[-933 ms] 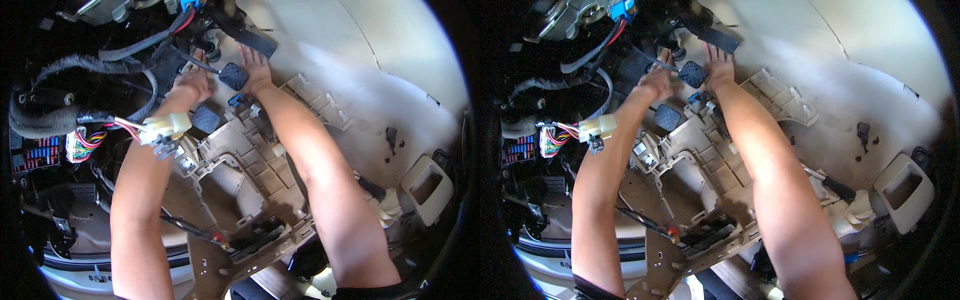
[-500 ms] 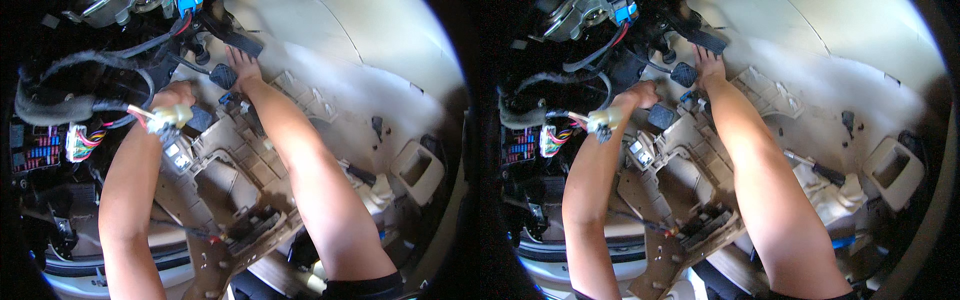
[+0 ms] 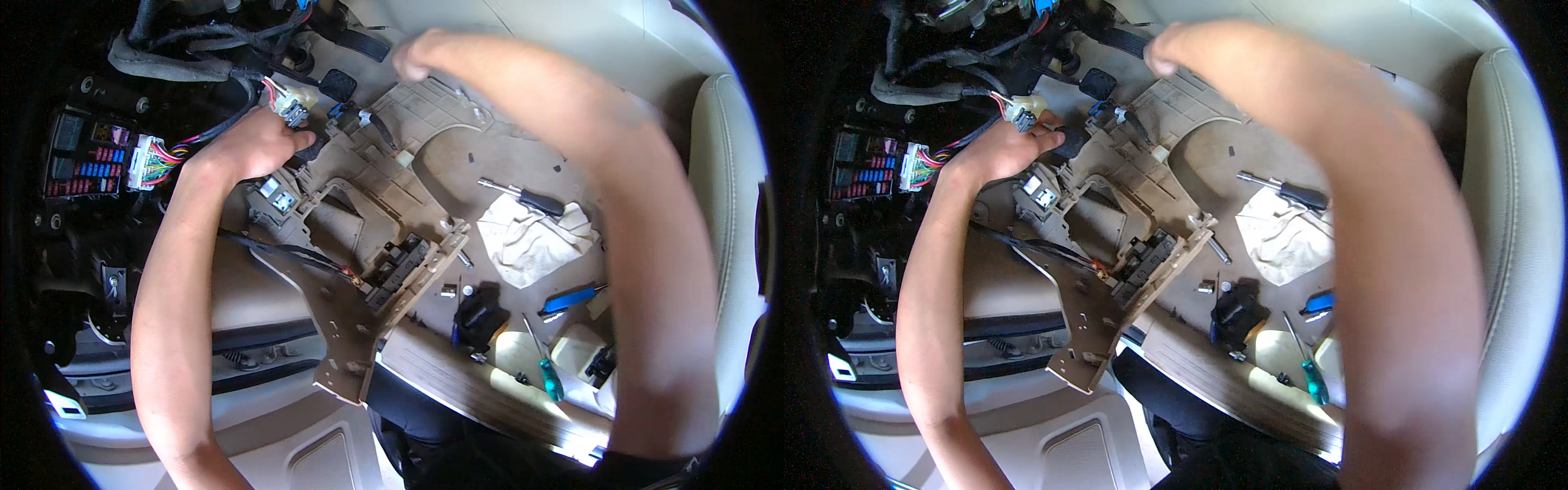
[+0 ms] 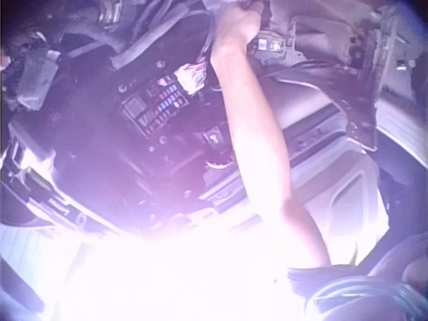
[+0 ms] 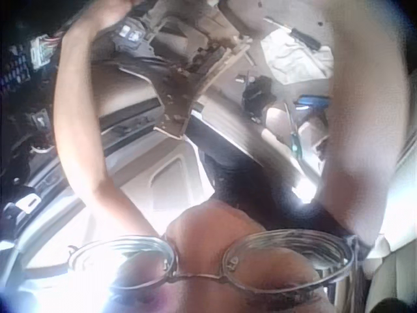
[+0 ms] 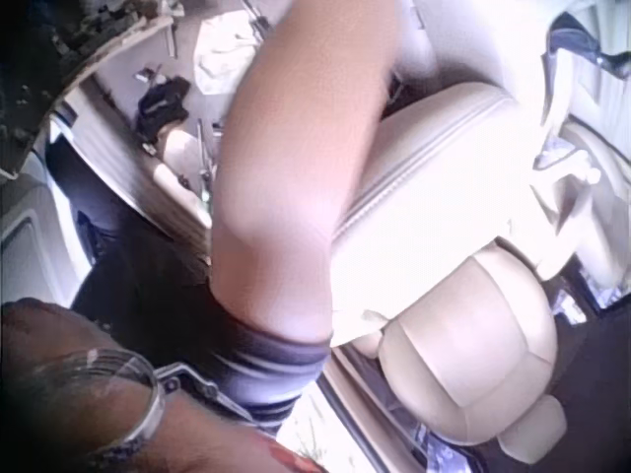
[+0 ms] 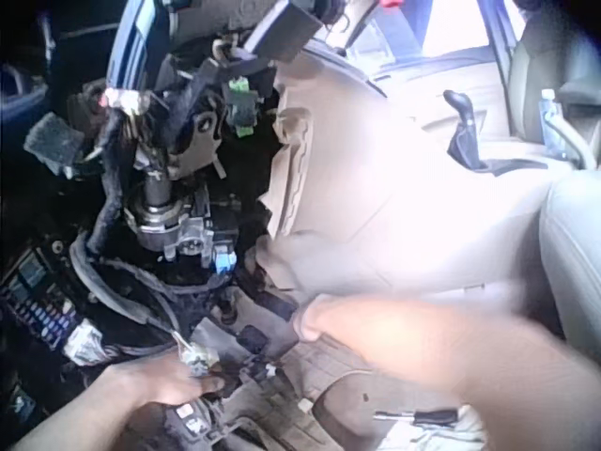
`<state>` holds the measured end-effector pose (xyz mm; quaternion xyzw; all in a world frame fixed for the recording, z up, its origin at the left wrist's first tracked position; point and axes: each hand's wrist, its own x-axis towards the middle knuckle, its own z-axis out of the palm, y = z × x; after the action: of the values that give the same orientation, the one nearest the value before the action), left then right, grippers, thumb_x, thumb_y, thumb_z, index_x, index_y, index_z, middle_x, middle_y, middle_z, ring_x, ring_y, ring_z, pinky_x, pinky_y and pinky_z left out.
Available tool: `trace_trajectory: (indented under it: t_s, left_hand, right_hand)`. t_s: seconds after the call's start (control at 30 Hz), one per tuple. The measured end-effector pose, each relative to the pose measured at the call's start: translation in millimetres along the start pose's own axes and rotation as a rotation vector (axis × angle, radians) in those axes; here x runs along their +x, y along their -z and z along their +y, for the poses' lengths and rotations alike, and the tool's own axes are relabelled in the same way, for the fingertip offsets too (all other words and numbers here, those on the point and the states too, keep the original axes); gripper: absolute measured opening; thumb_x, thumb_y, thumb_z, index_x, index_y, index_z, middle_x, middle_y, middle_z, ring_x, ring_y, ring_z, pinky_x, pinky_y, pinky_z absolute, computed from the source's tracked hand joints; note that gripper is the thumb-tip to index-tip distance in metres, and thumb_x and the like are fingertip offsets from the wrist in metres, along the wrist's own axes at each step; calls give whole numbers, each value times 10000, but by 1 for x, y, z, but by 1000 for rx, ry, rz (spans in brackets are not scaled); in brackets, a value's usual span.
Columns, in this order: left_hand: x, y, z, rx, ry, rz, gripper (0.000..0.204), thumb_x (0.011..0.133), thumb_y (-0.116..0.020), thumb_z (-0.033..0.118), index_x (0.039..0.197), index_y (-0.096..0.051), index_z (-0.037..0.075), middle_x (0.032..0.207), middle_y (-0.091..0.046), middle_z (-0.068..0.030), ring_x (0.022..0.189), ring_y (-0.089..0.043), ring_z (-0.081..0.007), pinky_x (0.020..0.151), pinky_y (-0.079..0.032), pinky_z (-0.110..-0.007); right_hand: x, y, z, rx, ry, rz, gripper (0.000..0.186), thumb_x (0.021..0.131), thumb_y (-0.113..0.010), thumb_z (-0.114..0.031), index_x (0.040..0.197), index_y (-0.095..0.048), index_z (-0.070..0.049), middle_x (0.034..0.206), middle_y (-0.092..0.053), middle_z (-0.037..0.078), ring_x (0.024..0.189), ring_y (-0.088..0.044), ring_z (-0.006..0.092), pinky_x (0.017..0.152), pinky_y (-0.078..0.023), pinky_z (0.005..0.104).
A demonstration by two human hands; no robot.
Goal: The person removes a plastic trim panel from the driver's side footwell, disconnects wiring harnesses, and detaches a pedal assembly. They then install a new pedal bushing, reconnect the wiring, and reposition the trim panel.
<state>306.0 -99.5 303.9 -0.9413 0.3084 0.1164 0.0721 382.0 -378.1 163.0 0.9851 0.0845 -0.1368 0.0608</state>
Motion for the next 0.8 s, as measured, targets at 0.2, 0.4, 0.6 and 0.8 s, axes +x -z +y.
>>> trace_trajectory:
  t_s: [0.2,0.4,0.6,0.8]
  left_hand:
    - [0,-13,-15,-57,9,-14,489,1052,-650,339,1294,-640,-85,1240,-709,-270,1188,-685,-354,1033,-507,-407]
    - [4,-19,-10,262,74,-36,584,1083,-514,481,1526,-537,102,1465,-602,-255,1378,-559,-422,1177,-434,-472]
    - [-8,-20,16,330,248,-155,594,1062,-555,494,1523,-545,119,1467,-621,-213,1382,-579,-377,1172,-438,-450]
    - [-19,-21,44,150,-149,-157,426,986,-681,197,1340,-654,-38,1269,-700,-269,1264,-636,-390,1091,-489,-475]
  right_hand:
    - [-110,33,24,-239,302,222,298,930,-732,-250,945,-762,46,959,-770,218,928,-733,390,875,-591,465]
    - [-166,5,23,-7,275,-63,279,933,-739,-208,885,-751,67,914,-749,244,861,-713,386,801,-580,484]
    - [-99,18,-5,-84,282,119,138,856,-696,-43,924,-762,57,1035,-763,240,967,-743,359,815,-602,453]
    - [-100,41,-40,132,145,407,215,877,-687,-36,1064,-756,44,1114,-765,226,1070,-740,385,925,-598,457]
